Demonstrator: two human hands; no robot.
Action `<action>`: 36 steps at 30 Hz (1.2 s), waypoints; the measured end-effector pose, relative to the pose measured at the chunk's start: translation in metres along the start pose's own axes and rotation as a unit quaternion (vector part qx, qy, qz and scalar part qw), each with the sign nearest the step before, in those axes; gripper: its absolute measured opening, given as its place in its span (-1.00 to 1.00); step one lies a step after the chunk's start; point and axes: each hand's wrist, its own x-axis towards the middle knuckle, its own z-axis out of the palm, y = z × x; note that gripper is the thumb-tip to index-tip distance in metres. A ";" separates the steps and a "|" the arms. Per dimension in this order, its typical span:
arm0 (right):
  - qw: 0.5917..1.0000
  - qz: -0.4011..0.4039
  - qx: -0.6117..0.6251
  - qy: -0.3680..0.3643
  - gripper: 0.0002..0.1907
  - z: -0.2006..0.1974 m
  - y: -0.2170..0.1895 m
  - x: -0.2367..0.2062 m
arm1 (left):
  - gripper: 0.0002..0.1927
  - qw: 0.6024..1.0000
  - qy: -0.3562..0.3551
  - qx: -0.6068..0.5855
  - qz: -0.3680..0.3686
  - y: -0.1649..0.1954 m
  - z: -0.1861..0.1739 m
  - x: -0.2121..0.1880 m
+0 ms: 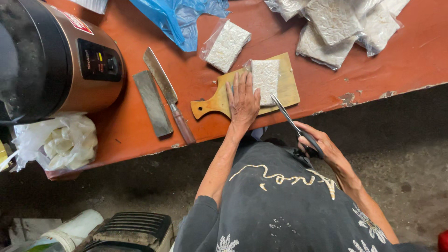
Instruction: The person repeatedly cuts vacuum-sealed packs of white rice noodles on a wooden cutting board using scissors. After each cut, the person places the opened pack into a blue plastic bag. The process is repeated for multiple packs throughout the clip.
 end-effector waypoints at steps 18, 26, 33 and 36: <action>0.996 -0.085 0.001 0.028 -0.29 0.037 -0.040 0.059 | -0.38 0.999 -0.020 0.033 -0.006 0.000 0.001 -0.001; 0.992 -0.066 0.110 0.021 -0.33 0.029 -0.074 0.136 | -0.39 0.999 -0.012 0.047 -0.004 0.001 0.003 0.000; 0.987 -0.088 0.132 -0.021 -0.28 0.004 -0.025 0.048 | -0.30 0.999 0.002 0.053 -0.007 0.005 0.007 0.000; 0.995 -0.035 0.095 -0.011 -0.24 0.006 0.000 0.014 | -0.25 0.999 0.004 0.038 -0.010 0.013 0.005 -0.006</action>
